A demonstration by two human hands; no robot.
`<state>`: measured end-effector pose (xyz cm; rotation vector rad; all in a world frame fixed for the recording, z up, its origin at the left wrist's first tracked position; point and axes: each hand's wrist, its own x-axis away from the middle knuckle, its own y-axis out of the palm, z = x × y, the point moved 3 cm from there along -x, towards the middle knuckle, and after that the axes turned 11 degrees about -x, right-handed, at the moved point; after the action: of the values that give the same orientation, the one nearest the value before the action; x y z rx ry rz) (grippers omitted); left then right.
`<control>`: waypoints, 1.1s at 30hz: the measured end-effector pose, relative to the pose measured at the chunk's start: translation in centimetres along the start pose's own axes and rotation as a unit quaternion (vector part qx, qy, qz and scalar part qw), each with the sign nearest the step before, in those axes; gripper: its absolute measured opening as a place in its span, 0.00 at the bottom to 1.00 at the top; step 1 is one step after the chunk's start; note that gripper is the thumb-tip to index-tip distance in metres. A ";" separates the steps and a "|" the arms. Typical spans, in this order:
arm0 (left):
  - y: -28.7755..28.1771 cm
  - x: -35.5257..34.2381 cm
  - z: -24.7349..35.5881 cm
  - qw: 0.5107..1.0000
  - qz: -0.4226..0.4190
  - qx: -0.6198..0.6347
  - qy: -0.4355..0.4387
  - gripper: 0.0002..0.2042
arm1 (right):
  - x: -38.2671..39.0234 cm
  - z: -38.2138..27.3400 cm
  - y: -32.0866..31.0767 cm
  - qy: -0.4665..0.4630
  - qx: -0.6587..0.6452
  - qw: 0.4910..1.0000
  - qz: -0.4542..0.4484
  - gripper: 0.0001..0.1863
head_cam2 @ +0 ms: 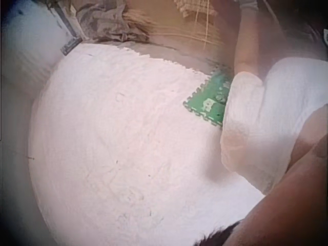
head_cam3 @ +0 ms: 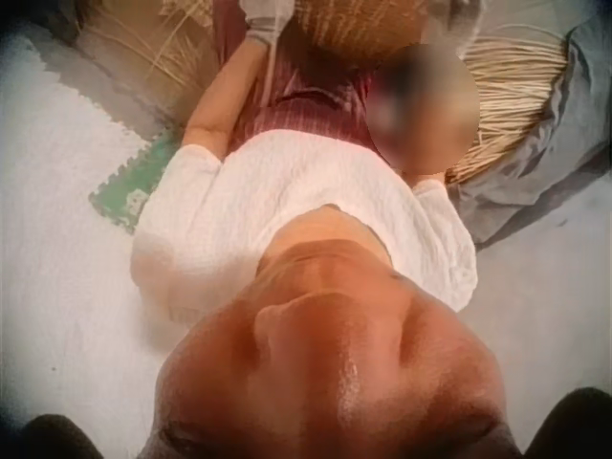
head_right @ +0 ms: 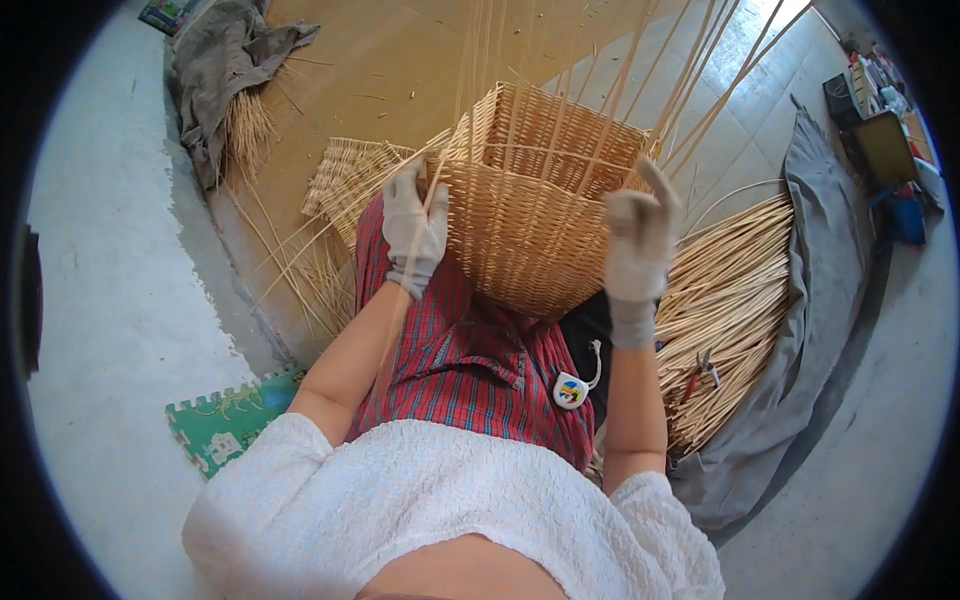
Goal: The person sits on the floor and weaves a rectangular basket using thin wooden strips. They measure the basket with a tape measure, weave the strips by hand, and trim excess material with pliers. The person also sprays the basket with water from a spray bottle.
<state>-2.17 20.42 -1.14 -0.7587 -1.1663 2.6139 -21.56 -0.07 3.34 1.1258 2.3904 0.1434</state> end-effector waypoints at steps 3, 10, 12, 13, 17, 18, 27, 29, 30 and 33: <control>0.2 -1.7 -1.2 0.993 -0.011 -0.102 0.061 0.15 | -1.1 0.4 7.8 0.032 0.155 0.986 -0.046 0.20; 0.8 -4.4 -3.0 0.986 -0.032 -0.081 0.146 0.15 | 1.3 6.5 8.9 0.008 0.067 0.997 -0.024 0.11; 0.5 -4.4 -3.5 0.984 -0.014 -0.056 0.166 0.14 | 4.6 6.1 7.6 0.083 0.040 0.996 -0.023 0.12; 0.6 -4.2 -3.9 0.983 -0.008 -0.056 0.173 0.13 | 5.8 6.1 7.2 0.132 0.089 0.987 -0.001 0.12; 0.6 -1.8 -3.8 0.977 0.019 0.042 0.208 0.14 | 2.1 7.1 5.3 0.253 0.019 0.955 0.155 0.11; 0.3 -1.3 -3.6 0.966 0.045 0.051 0.251 0.15 | 2.0 7.2 5.1 0.238 0.031 0.958 0.154 0.11; 5.4 -5.0 1.7 0.923 -0.310 0.215 0.076 0.17 | -3.6 5.6 9.0 -0.020 0.222 0.973 0.052 0.20; 5.5 -5.2 2.3 0.942 -0.300 0.138 0.058 0.13 | -7.8 4.2 13.2 -0.235 0.491 0.838 -0.042 0.25; 5.3 -5.1 2.5 0.953 -0.295 0.060 0.047 0.11 | -7.8 3.2 13.4 -0.159 0.424 0.891 -0.015 0.26; 5.1 -4.1 2.8 0.968 -0.222 0.095 0.063 0.12 | -4.9 4.2 8.0 -0.034 0.160 0.986 0.004 0.24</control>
<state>0.10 13.67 -1.76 -0.5401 -0.9072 2.2288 -11.33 1.04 3.98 1.2579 2.4034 -0.2837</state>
